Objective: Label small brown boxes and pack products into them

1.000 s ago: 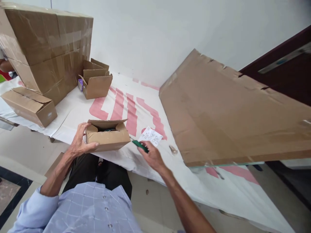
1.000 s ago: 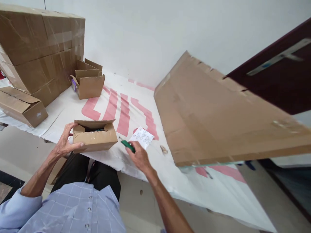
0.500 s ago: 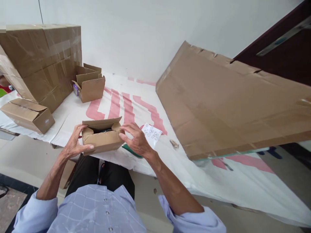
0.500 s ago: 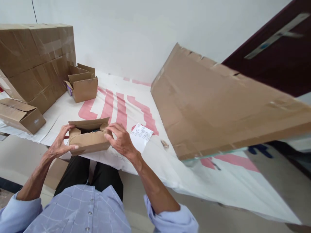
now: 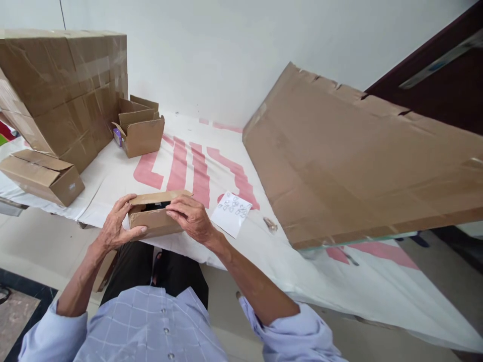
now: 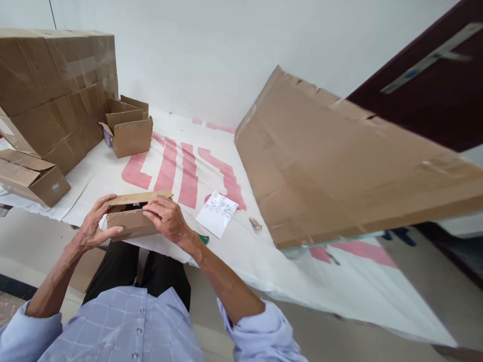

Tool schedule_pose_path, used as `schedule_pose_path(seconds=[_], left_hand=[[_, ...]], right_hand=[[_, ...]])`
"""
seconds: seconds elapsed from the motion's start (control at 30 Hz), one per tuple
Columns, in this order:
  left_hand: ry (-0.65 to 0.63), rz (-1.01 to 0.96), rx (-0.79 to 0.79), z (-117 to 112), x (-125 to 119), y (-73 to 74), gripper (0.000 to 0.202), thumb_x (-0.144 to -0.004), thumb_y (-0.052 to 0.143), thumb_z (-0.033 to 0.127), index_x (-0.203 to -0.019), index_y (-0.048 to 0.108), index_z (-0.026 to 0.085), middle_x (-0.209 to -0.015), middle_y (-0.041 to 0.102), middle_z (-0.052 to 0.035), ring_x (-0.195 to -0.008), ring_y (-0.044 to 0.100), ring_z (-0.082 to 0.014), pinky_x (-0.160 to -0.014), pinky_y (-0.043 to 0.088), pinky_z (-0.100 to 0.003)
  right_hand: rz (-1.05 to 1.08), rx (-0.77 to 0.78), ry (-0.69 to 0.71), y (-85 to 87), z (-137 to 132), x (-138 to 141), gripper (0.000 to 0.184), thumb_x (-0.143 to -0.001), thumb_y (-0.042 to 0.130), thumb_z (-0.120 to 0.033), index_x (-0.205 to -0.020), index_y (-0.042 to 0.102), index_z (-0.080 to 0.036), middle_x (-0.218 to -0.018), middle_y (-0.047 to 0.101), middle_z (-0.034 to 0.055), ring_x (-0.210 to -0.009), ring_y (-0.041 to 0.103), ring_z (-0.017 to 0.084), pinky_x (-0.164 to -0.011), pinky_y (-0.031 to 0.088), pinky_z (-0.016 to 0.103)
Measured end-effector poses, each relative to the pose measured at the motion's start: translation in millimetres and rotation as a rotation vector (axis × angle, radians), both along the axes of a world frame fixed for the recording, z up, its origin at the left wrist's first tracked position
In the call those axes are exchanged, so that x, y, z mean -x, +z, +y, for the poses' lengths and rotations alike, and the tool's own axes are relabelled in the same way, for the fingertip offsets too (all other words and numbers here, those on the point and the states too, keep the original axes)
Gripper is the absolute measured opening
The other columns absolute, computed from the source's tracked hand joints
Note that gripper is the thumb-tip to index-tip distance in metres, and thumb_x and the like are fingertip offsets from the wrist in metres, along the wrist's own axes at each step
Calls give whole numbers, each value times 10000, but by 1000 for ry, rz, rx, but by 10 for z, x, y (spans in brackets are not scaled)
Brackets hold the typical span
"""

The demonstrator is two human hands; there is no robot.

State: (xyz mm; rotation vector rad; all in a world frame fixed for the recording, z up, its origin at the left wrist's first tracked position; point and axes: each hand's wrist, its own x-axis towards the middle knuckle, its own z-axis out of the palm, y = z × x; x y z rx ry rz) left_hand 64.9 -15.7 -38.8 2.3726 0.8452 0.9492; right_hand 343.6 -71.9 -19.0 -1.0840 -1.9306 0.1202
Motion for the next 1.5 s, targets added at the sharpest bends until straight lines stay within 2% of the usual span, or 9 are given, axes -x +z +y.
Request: schedule_pose_path(seconds=[0.17, 0.33, 0.47, 0.67, 0.8, 1.03, 1.2, 1.3, 1.5], left_hand=[[4, 48, -64, -30, 16, -31, 467, -963, 707, 537, -1274, 642, 196, -1583, 556, -198, -1457, 562, -373, -1237, 478, -554], [0, 48, -69, -22, 6, -15, 527, -971, 691, 566, -1333, 613, 191, -1576, 551, -200, -1458, 561, -362, -1236, 480, -526], [9, 33, -29, -3, -12, -10, 594, -947, 712, 584, -1384, 590, 200, -1567, 546, -196, -1461, 555, -366, -1233, 477, -535], [22, 35, -2, 19, -8, -20, 570, -944, 705, 607, -1320, 597, 193, -1566, 536, -204, -1462, 550, -370, -1240, 465, -546], [16, 48, -8, 41, 4, -1, 536, -961, 694, 592, -1303, 587, 194, -1570, 525, -206, -1462, 548, -367, -1235, 470, -546], [23, 24, -87, 167, -6, 22, 526, -971, 683, 578, -1348, 596, 222, -1533, 549, -170, -1432, 566, -372, -1203, 507, -563], [30, 41, -92, 255, -17, 32, 526, -957, 684, 621, -1316, 599, 246, -1545, 540, -163, -1431, 556, -404, -1207, 493, -610], [46, 44, -74, 260, -13, 46, 519, -945, 688, 625, -1311, 601, 268, -1537, 541, -155, -1410, 564, -415, -1179, 518, -623], [57, 51, -34, 278, -13, 68, 495, -942, 696, 611, -1319, 602, 303, -1537, 535, -132, -1405, 565, -398, -1103, 583, -568]], right_hand=[[-34, -53, -28, -45, -48, -9, 160, -1043, 649, -207, -1004, 801, -240, -981, 754, 77, -933, 720, 219, -866, 602, 380], [-93, 26, -3, 104, 98, -28, 130, -1030, 661, -213, -1091, 777, -216, -1013, 737, 86, -985, 714, 240, -898, 601, 390], [-246, 37, -40, 195, 302, -21, 292, -966, 729, -186, -1254, 758, -224, -1134, 723, 109, -1100, 681, 281, -945, 594, 422], [-337, 17, 77, 163, 549, 70, 140, -1025, 670, -210, -999, 804, -243, -978, 737, 59, -930, 673, 214, -791, 515, 329], [-296, 80, 98, 186, 603, 114, 253, -1074, 581, -210, -864, 723, -204, -889, 708, 59, -860, 634, 199, -786, 459, 316], [-157, 255, 46, 334, 689, 162, 176, -1043, 555, -174, -876, 603, -202, -902, 657, 28, -840, 575, 172, -821, 420, 294], [198, 307, -6, 327, 831, 68, 149, -1016, 539, -219, -868, 554, -216, -864, 638, -14, -812, 577, 143, -786, 438, 267], [432, 276, -121, 276, 852, -234, 184, -1051, 484, -325, -937, 578, -216, -860, 641, -17, -766, 584, 135, -699, 466, 247], [160, 198, -874, 38, 343, -1588, 196, -1029, 453, -249, -904, 600, -212, -930, 688, 31, -860, 597, 170, -807, 481, 282]])
